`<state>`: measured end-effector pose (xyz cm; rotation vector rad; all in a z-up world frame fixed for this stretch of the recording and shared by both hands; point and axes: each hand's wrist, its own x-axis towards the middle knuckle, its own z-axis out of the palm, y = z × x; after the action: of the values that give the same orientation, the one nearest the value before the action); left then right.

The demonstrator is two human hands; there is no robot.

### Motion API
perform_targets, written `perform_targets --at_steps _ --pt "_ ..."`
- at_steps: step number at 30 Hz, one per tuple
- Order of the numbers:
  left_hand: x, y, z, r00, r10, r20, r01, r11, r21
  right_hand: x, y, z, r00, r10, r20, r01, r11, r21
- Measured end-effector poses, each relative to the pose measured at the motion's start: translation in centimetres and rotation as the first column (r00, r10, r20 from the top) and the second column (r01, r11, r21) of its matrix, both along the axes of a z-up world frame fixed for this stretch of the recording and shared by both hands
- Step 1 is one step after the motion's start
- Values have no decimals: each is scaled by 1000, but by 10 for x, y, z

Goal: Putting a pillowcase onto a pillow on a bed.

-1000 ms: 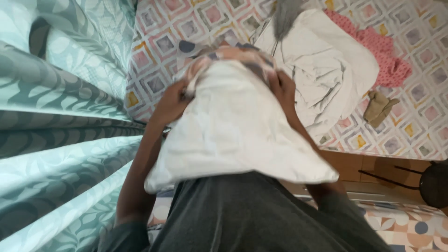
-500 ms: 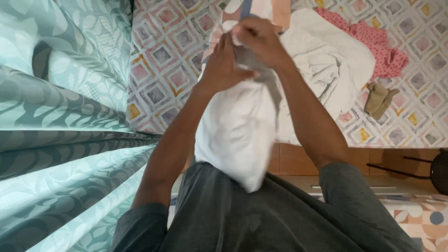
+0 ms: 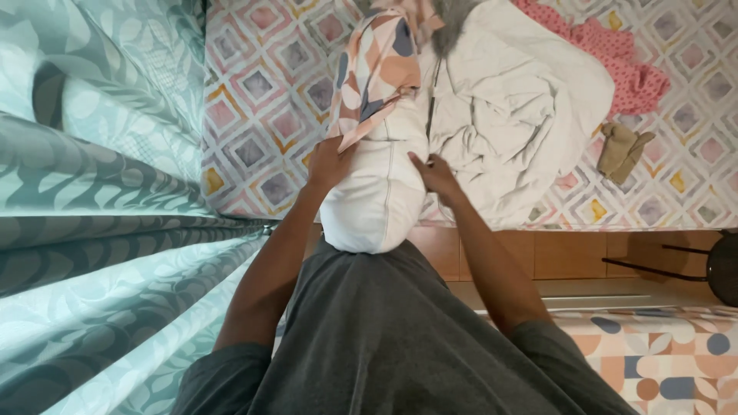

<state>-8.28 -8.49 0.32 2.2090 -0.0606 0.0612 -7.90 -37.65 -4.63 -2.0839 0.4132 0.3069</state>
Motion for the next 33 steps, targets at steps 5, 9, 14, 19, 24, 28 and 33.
perform_targets --at_steps 5,9,14,19,24,28,33 --pt "23 -7 10 984 -83 -156 101 988 113 -7 46 19 990 66 122 -90 975 202" --pt "54 -1 8 982 32 185 -27 999 -26 -2 74 68 901 247 355 -268 963 10" --pt "85 17 29 982 162 93 -168 984 58 13 106 111 749 486 450 -514 855 -67" --pt "71 -5 66 990 138 30 -141 980 143 50 103 148 480 612 628 -591 755 -284" --pt "35 9 24 1000 -3 -1 2 882 -472 51 95 182 585 577 570 -536 803 -261" --pt "9 39 -55 979 -174 -108 112 897 -427 35 101 124 558 536 633 -469 834 -292" --pt "2 28 -85 997 57 -46 -60 996 -64 22 126 51 601 631 491 -527 774 -351"
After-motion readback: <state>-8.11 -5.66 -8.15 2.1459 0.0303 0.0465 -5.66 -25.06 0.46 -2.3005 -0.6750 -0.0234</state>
